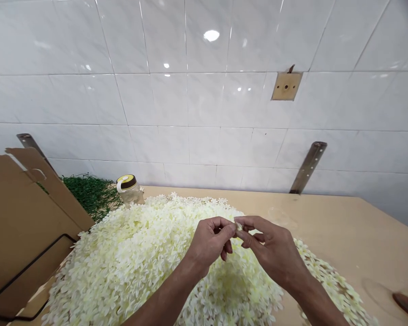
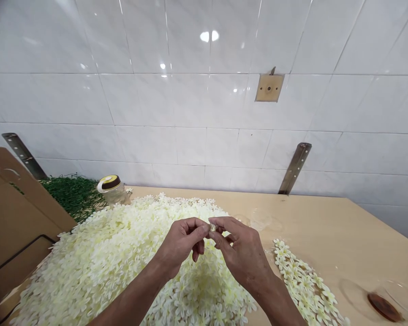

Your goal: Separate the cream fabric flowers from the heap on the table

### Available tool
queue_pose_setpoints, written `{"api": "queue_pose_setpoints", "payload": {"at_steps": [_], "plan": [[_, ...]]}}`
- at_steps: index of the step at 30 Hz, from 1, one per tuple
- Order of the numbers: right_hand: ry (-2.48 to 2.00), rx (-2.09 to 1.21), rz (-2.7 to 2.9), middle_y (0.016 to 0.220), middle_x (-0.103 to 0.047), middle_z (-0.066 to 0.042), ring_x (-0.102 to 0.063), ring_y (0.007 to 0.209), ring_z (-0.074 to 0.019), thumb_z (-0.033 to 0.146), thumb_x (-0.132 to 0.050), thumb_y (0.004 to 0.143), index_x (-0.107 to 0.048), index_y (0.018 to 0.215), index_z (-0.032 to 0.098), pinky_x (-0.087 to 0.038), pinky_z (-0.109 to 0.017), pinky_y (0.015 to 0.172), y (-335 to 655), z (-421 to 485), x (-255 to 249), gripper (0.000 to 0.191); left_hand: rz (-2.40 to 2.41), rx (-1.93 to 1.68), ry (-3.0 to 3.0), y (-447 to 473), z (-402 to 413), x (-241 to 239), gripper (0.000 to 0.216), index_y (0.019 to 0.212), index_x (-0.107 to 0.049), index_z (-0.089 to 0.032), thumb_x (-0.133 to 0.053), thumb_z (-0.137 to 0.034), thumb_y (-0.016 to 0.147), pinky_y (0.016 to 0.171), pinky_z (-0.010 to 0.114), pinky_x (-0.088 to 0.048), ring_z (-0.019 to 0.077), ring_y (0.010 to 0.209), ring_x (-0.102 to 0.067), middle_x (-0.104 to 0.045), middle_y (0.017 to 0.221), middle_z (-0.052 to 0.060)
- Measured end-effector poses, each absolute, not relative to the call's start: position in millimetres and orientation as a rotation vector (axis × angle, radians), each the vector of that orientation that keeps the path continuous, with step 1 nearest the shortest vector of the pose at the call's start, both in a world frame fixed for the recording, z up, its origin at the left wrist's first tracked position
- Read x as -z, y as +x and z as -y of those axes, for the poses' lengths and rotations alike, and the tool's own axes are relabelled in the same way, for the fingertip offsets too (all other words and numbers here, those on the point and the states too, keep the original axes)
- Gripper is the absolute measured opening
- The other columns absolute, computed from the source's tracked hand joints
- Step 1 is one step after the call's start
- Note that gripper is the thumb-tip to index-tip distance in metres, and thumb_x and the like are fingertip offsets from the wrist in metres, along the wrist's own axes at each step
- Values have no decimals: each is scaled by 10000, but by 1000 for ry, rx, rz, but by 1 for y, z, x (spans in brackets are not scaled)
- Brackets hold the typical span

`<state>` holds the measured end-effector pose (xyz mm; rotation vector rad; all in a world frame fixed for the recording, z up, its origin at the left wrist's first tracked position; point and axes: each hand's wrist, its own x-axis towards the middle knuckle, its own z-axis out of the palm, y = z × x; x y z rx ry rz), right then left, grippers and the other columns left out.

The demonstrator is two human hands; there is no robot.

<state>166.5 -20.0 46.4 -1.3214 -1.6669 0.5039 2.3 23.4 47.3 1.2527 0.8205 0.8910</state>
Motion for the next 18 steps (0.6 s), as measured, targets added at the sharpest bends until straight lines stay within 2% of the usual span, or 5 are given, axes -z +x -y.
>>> {"api": "queue_pose_setpoints", "payload": {"at_steps": [4, 8, 15, 18], "plan": [[-1332, -345, 1606, 1067, -677, -85, -663, 767, -174, 388, -656, 892, -655, 1157, 224, -619, -290, 574, 164, 20, -47, 311, -853, -948, 1186, 6, -21, -46, 252, 726, -641, -133, -666, -372, 802, 388, 210, -356, 102, 425, -458, -533, 482, 2], [-1333, -148, 1623, 947, -664, -63, -611, 670, -147, 399, -685, 874, -696, 1017, 220, -586, -270, 527, 162, 20, -46, 229, -909, -1029, 1188, 8, -18, -46, 247, 726, -646, -134, -659, -367, 807, 377, 204, -343, 91, 400, -434, -517, 465, -10], [-1358, -434, 1600, 851, -710, -50, -655, 605, -164, 443, -663, 874, -740, 970, 225, -597, -282, 507, 164, 22, -44, 250, -787, -990, 1154, 8, -12, -44, 261, 753, -654, -128, -637, -378, 827, 375, 200, -346, 90, 391, -437, -523, 456, -7], [-1404, -466, 1550, 784, -712, -34, -650, 543, -157, 477, -706, 823, -726, 854, 217, -590, -273, 495, 167, 23, -47, 262, -732, -967, 1126, 7, -11, -44, 313, 708, -640, -125, -631, -414, 830, 361, 205, -345, 91, 377, -440, -523, 451, 1]]}}
